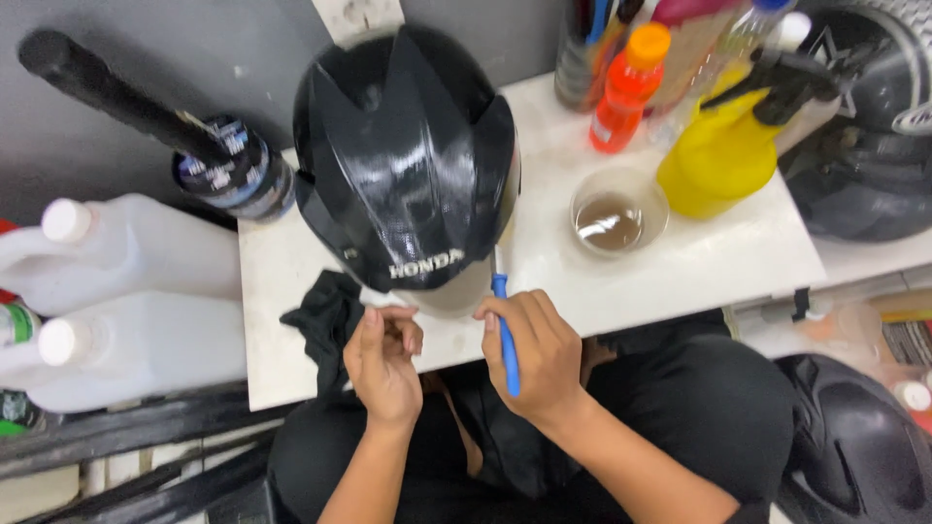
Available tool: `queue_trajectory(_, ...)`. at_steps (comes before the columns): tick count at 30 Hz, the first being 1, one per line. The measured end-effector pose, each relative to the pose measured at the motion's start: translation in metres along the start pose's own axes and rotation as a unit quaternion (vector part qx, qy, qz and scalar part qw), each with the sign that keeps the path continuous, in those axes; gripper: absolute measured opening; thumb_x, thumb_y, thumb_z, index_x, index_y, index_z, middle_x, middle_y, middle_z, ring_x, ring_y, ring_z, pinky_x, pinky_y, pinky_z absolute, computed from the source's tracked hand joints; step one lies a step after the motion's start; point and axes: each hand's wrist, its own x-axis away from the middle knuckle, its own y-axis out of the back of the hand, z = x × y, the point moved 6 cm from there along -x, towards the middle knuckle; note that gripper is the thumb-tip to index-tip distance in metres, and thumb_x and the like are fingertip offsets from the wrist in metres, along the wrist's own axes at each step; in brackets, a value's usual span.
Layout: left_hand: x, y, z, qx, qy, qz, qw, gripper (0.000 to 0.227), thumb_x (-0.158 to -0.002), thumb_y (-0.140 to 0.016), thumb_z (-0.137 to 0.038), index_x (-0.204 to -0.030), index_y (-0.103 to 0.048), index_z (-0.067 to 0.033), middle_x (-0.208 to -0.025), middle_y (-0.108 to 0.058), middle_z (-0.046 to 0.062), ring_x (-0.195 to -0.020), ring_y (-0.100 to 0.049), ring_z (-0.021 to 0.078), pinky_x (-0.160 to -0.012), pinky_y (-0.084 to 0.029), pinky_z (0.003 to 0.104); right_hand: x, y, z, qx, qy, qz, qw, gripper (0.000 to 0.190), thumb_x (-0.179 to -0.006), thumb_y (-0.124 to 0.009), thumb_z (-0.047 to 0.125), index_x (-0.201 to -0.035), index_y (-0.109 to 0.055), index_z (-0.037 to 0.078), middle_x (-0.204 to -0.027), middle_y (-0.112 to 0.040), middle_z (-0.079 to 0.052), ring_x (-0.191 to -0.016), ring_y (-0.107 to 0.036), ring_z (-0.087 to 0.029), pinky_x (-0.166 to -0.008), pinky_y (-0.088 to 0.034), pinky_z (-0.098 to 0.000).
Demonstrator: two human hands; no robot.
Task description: The person uses a paintbrush to apply a clear liquid to the surface of a black motorcycle helmet. They systematically cover the front and sides of the helmet with the liquid.
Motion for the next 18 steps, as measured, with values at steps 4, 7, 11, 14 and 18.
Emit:
queue_trajectory(4,0.0,-0.004,-0.002,-0.008,-0.009,0.004,1.0,0.047,-0.107,-0.042,-0.028,-0.09,-0.069,0.0066,-0.049,-0.041,0.007,-0.051,-0.041,0.0153,-0.052,-0.039,0.026,-0.019,0.003,-0.023,-0.003,-0.005,-0.012,1.0,0.017,-0.098,-0.052,0.01,-0.09,-0.067,0.009,-0.067,-0.058,-0.006,-0.066,-0.059,-0.025,-0.059,-0.05,-0.0313)
queue_trajectory(7,0.0,-0.005,-0.001,-0.006,-0.004,0.004,1.0,0.047,-0.107,-0.041,-0.028,-0.091,-0.068,0.0063,-0.051,-0.041,0.007,-0.051,-0.041,0.0146,-0.053,-0.04,0.027,-0.025,0.003,-0.033,-0.016,-0.052,-0.008,0.998,0.018,-0.099,-0.051,0.007,-0.091,-0.067,0.005,-0.068,-0.06,-0.009,-0.067,-0.061,-0.026,-0.06,-0.051,-0.0334)
queue_trajectory(11,0.001,-0.004,-0.002,0.011,0.005,0.01,1.0,0.046,-0.105,-0.044,-0.03,-0.088,-0.068,0.0051,-0.054,-0.045,0.007,-0.053,-0.045,0.0159,-0.053,-0.04,0.026,-0.011,0.005,-0.013,0.014,-0.01,0.027,0.999,0.014,-0.096,-0.051,0.006,-0.092,-0.064,0.005,-0.075,-0.061,-0.007,-0.068,-0.058,-0.025,-0.06,-0.047,-0.0319)
queue_trajectory(14,0.0,-0.004,-0.001,0.007,0.001,0.005,1.0,0.046,-0.105,-0.044,-0.03,-0.087,-0.068,0.005,-0.054,-0.045,0.007,-0.053,-0.044,0.0157,-0.053,-0.039,0.027,-0.007,0.003,-0.01,0.003,0.009,0.033,0.999,0.016,-0.096,-0.051,0.007,-0.091,-0.066,0.007,-0.075,-0.062,-0.006,-0.067,-0.058,-0.023,-0.061,-0.048,-0.0297)
queue_trajectory(18,0.0,-0.008,-0.002,-0.025,-0.016,0.001,1.0,0.047,-0.107,-0.041,-0.028,-0.088,-0.068,0.0054,-0.049,-0.041,0.007,-0.051,-0.041,0.0143,-0.051,-0.037,0.026,-0.026,0.007,-0.029,-0.032,-0.043,0.013,0.998,0.021,-0.1,-0.048,0.012,-0.093,-0.067,0.007,-0.068,-0.06,-0.009,-0.067,-0.061,-0.026,-0.058,-0.052,-0.0323)
